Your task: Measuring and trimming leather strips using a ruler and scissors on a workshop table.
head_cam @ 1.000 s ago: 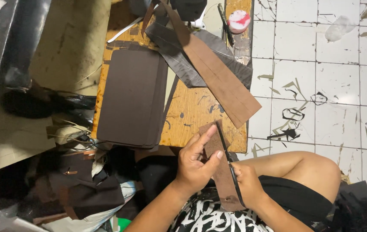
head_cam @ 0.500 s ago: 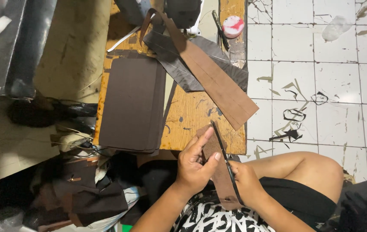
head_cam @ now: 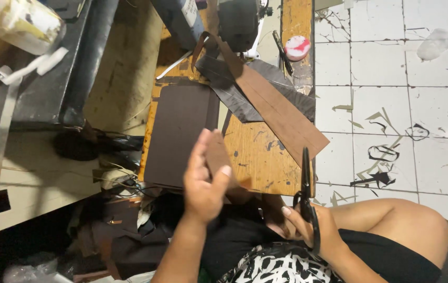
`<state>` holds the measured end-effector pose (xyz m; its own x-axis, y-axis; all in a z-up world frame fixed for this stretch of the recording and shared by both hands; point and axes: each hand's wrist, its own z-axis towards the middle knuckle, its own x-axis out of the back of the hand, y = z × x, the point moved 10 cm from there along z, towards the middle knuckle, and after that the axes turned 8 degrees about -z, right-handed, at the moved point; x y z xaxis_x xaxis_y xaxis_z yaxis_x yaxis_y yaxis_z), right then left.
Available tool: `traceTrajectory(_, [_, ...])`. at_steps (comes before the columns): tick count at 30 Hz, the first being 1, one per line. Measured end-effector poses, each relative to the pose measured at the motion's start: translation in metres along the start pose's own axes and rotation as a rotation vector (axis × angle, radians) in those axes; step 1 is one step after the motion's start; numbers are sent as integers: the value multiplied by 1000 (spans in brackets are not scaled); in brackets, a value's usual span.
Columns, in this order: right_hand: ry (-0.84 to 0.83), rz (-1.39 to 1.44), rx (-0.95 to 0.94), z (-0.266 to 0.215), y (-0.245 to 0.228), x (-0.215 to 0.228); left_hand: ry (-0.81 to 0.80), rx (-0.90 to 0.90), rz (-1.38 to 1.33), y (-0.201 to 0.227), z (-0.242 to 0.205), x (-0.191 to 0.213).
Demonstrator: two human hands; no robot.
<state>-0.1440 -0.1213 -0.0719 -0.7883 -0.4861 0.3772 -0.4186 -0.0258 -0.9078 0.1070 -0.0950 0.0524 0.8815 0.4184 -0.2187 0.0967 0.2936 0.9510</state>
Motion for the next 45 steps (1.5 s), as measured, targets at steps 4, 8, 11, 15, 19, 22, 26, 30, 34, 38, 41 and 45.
traceTrajectory(4, [16,68,10,-6,-4,12,75,87,186,-4,79,75])
traceTrajectory(8, [31,-17,-98,-15,13,19,268,184,528,-64,112,162])
traceTrajectory(11, [52,-43,-152,-24,45,26,309,17,509,-48,74,123])
traceTrajectory(15, [183,-112,-205,-36,107,42,-380,95,405,-70,-41,-26])
traceTrajectory(19, [138,-110,-333,-36,83,55,-929,446,271,-168,-151,-105])
traceTrajectory(22, [176,-201,-319,-38,85,63,-1129,641,764,-254,-189,-99])
traceTrajectory(26, [248,-80,-266,-52,93,69,-1104,474,1152,-286,-181,-99])
traceTrajectory(30, [308,-110,-194,-69,91,70,-1380,435,1457,-252,-160,-131])
traceTrajectory(34, [322,-156,-240,-80,104,71,-1196,538,1392,-284,-133,-127])
traceTrajectory(38, [346,-99,-298,-101,119,76,-1250,585,1629,-282,-137,-117])
traceTrajectory(41, [317,-145,-294,-108,138,76,-1267,620,1672,-242,-142,-114])
traceTrajectory(45, [264,-170,-202,-109,146,71,-928,784,1634,-191,-138,-93])
